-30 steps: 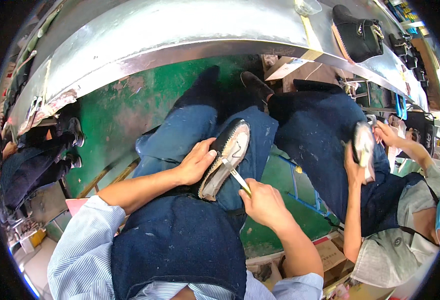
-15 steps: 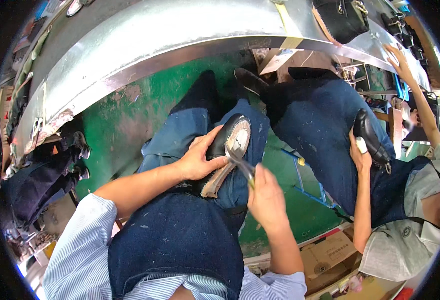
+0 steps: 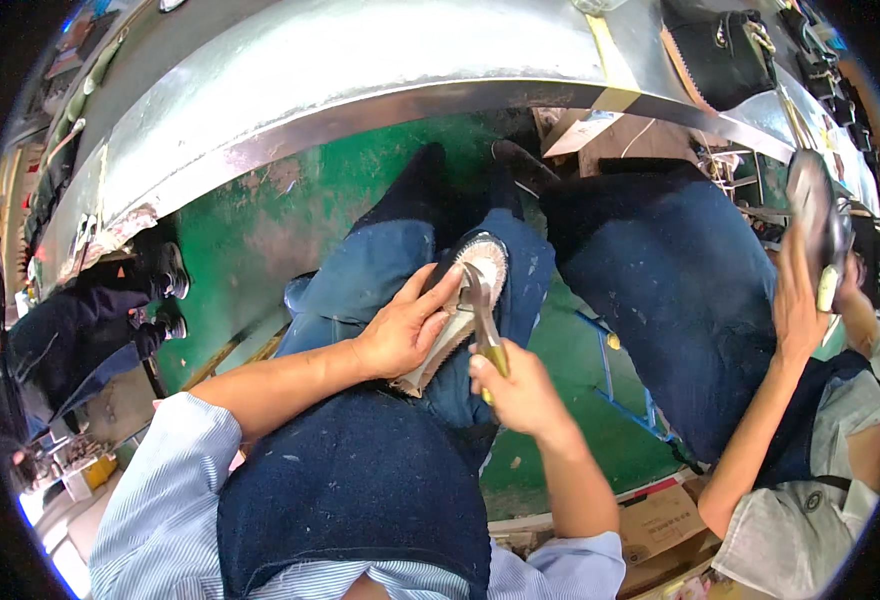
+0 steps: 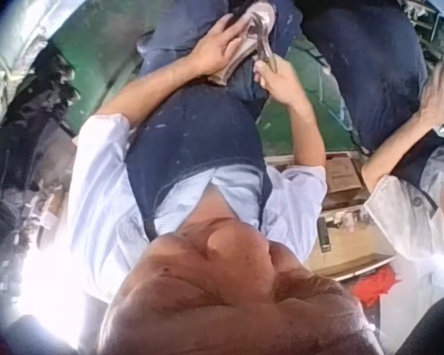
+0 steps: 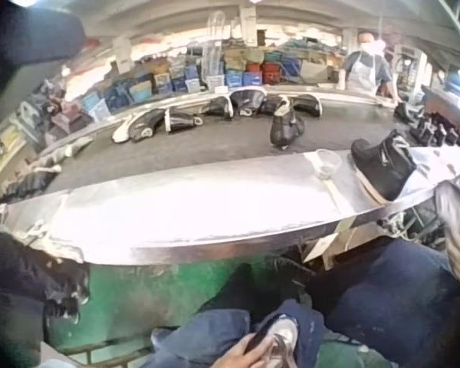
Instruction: The recorder is lasting shoes by pulling the upper over the last and hammering it down at a factory workstation before placing them on a conveyor belt.
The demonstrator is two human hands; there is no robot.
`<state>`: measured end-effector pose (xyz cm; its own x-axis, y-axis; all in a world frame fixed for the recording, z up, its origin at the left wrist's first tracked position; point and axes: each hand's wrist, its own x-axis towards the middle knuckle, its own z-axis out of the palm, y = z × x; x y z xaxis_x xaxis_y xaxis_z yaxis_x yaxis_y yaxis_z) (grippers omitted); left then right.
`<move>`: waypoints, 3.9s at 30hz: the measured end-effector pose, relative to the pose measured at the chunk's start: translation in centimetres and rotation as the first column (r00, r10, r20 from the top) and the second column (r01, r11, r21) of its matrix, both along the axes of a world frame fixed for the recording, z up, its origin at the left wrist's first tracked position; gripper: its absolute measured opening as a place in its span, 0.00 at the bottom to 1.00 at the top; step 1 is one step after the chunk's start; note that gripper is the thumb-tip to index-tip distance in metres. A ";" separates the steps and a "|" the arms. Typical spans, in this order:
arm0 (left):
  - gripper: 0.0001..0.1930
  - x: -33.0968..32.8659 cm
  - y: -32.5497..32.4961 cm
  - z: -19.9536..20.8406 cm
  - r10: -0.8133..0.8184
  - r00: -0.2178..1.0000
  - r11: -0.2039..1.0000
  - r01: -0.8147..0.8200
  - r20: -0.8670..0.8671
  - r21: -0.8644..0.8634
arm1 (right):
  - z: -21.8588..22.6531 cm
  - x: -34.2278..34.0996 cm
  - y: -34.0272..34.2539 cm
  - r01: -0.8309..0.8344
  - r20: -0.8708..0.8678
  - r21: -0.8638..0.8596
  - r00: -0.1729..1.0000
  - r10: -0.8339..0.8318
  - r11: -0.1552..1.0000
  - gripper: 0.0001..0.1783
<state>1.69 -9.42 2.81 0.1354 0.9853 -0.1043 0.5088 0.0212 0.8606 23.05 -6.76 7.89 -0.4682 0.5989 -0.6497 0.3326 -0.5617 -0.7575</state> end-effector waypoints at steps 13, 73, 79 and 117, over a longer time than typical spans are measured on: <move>0.26 -0.8 1.0 0.6 -0.111 0.987 0.987 0.097 -0.113 -0.126 | 1.0 1.4 0.0 0.046 -0.046 0.062 0.998 -0.043 0.997 0.18; 0.51 -2.4 -3.8 -2.3 -0.172 0.955 0.944 0.229 0.241 -0.237 | 2.3 -1.4 -5.7 -0.042 0.106 0.687 0.993 -0.044 0.725 0.19; 0.53 -3.3 -3.3 -2.4 -0.207 0.929 0.929 0.285 0.306 -0.236 | -0.3 0.3 -6.5 -0.423 0.496 0.416 0.848 0.189 0.805 0.17; 0.34 -5.4 2.9 5.8 0.389 -0.003 0.827 0.442 0.921 -0.348 | 1.0 1.6 -8.5 -0.246 0.375 0.859 0.899 -0.225 0.449 0.18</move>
